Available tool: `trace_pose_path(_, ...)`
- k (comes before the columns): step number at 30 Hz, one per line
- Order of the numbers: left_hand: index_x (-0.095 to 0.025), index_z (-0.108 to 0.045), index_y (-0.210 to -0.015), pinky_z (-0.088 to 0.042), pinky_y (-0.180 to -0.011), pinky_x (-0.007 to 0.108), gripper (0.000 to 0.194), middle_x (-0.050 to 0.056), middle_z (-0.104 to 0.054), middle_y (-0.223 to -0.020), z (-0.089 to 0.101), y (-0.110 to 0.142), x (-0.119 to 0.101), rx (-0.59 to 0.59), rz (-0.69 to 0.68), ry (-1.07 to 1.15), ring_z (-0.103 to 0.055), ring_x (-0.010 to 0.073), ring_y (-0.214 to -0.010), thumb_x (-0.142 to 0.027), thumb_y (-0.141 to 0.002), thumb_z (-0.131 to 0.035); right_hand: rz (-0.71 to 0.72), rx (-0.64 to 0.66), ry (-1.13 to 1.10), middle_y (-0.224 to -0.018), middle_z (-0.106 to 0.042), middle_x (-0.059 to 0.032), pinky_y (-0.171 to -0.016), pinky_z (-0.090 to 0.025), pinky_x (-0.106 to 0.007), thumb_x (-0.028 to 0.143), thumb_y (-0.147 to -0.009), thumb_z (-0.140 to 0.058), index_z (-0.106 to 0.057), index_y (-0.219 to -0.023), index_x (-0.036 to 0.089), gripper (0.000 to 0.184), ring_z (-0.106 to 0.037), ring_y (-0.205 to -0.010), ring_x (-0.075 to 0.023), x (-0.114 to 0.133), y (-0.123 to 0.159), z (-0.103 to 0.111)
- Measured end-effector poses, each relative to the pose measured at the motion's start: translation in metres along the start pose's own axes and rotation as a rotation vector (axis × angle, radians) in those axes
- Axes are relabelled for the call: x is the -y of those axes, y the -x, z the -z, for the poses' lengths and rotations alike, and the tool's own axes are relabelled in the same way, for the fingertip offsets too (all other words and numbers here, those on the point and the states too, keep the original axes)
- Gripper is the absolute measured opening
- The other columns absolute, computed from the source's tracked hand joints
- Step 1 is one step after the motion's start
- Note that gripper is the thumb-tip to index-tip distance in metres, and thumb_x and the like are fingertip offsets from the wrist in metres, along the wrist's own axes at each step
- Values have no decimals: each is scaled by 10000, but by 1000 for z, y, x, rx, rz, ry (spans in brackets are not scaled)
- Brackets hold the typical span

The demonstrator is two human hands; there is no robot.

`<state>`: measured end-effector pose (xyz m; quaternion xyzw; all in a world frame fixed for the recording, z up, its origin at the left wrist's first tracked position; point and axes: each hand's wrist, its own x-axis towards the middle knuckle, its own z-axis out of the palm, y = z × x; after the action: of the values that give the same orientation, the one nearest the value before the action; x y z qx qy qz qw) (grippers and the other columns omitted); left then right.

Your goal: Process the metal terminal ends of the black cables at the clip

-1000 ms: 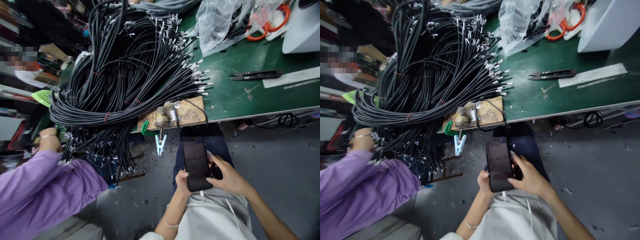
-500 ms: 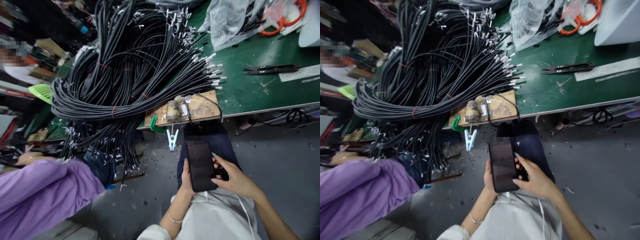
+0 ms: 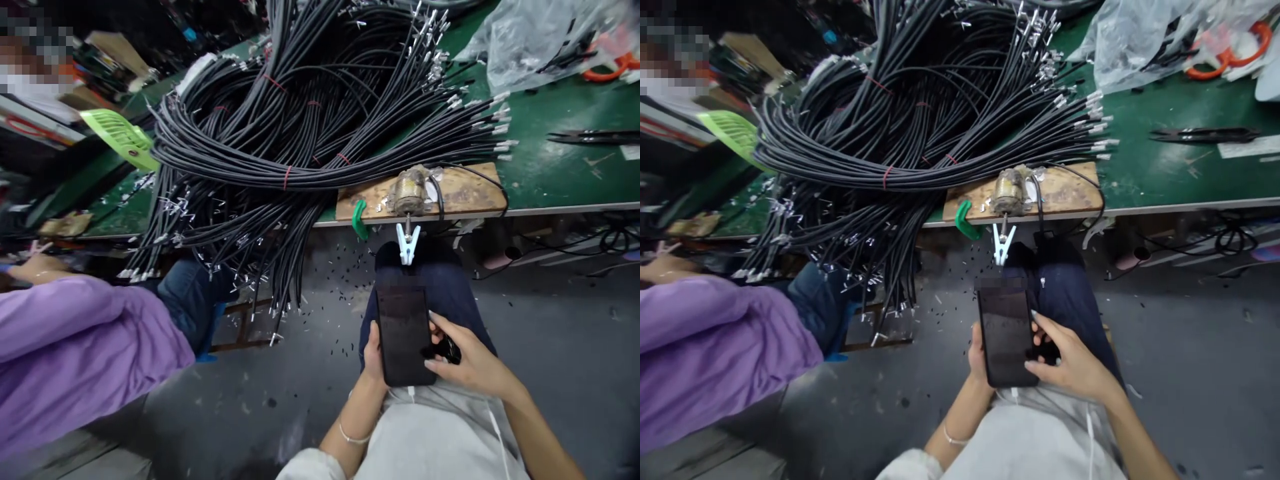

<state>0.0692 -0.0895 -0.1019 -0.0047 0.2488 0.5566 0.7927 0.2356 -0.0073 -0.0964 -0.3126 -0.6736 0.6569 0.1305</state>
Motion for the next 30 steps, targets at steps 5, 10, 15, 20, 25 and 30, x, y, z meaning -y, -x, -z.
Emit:
trace_pose_path(5, -31, -622, -1169, -343, -1018, 567, 892, 255, -612, -1197, 14, 10, -1, -8, -72, 41, -479, 430, -1221, -777, -701, -480, -6, 45, 23, -1005, -575, -64, -760, -535, -303, 272, -777, -674, -410, -1381, 161, 669, -565, -864, -179, -1, -9, -9)
trace_pose_path(10, -53, -684, -1080, -342, -1034, 542, 735, 231, -643, -1165, 30, 16, -10, -80, -165, 83, -478, 411, -1227, -685, -725, -562, -6, 38, 138, -1018, -642, -90, -864, -499, -381, 315, -786, -666, -458, -1361, 144, 635, -589, -889, -208, 1, -30, -16)
trace_pose_path(15, -37, -668, -1097, -353, -1022, 552, 814, 246, -632, -1163, 32, 17, -27, -118, -177, 125, -471, 419, -1222, -734, -696, -545, 20, 78, 91, -1038, -649, -87, -845, -499, -379, 348, -790, -672, -439, -1367, 159, 650, -593, -878, -197, 7, -53, -24)
trace_pose_path(20, -36, -612, -1172, -358, -997, 584, 913, 249, -609, -1175, 23, 17, -35, -97, -194, 142, -452, 424, -1233, -797, -684, -482, 43, 74, -40, -1030, -653, -74, -802, -500, -348, 337, -845, -628, -391, -1384, 193, 606, -593, -856, -174, 6, -61, -23)
trace_pose_path(25, -55, -573, -1224, -360, -984, 591, 928, 245, -566, -1237, 15, 17, -28, -113, -234, 114, -448, 423, -1231, -809, -700, -439, 25, 40, -97, -985, -660, -78, -757, -505, -332, 372, -898, -557, -427, -1337, 184, 495, -606, -770, -165, 0, -58, -21)
trace_pose_path(30, -45, -577, -1211, -357, -982, 586, 936, 244, -596, -1181, 10, 18, -19, -99, -239, 69, -463, 419, -1213, -816, -709, -407, 56, 19, -113, -970, -654, -73, -754, -509, -321, 393, -885, -585, -432, -1330, 188, 513, -607, -780, -167, -5, -48, -21)
